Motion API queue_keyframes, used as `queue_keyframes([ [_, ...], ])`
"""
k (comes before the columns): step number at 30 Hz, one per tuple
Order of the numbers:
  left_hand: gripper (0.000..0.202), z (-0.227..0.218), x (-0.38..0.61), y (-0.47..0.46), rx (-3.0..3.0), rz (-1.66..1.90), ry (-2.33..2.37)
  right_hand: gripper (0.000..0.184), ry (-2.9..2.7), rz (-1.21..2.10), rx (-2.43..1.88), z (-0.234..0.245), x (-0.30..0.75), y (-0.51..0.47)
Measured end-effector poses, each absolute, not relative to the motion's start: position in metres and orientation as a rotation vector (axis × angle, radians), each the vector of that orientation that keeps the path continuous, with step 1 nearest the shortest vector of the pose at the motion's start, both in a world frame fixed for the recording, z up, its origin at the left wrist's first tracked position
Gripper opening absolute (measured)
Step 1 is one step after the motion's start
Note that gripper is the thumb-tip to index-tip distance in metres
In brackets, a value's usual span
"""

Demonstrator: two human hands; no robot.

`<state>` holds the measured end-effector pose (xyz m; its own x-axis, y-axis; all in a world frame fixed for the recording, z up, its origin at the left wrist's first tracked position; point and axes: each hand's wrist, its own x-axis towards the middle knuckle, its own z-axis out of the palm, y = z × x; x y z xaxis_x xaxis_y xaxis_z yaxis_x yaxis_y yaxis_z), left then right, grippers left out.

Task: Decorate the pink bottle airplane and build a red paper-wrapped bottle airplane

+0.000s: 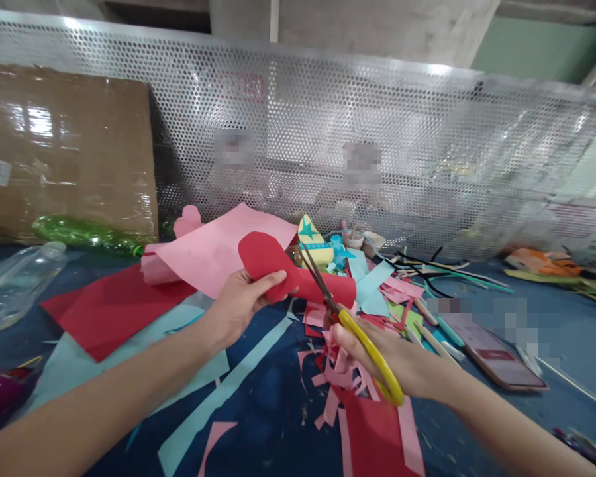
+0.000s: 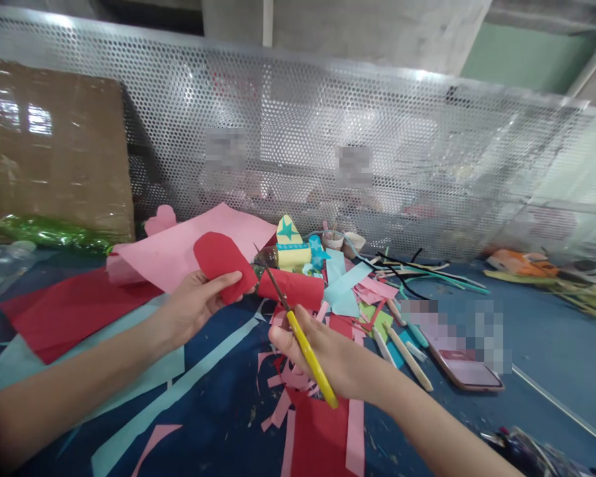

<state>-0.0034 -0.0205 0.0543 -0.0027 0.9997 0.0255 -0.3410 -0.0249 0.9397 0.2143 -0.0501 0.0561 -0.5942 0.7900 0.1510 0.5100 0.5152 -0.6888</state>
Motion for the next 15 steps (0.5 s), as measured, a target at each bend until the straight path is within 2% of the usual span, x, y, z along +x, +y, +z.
queue_keyframes([
  [9, 0.021, 0.0572, -0.0052, -0.0220, 1.005, 1.419, 0.928, 0.030, -2.463, 0.597, -0.899, 0.0536, 0.2152, -0.0545],
  [15, 0.019, 0.0558, -0.0023, -0.0251, 1.027, 1.391, 0.909, 0.034, -2.409, 0.606, -0.967, 0.0536, 0.2123, -0.0561],
])
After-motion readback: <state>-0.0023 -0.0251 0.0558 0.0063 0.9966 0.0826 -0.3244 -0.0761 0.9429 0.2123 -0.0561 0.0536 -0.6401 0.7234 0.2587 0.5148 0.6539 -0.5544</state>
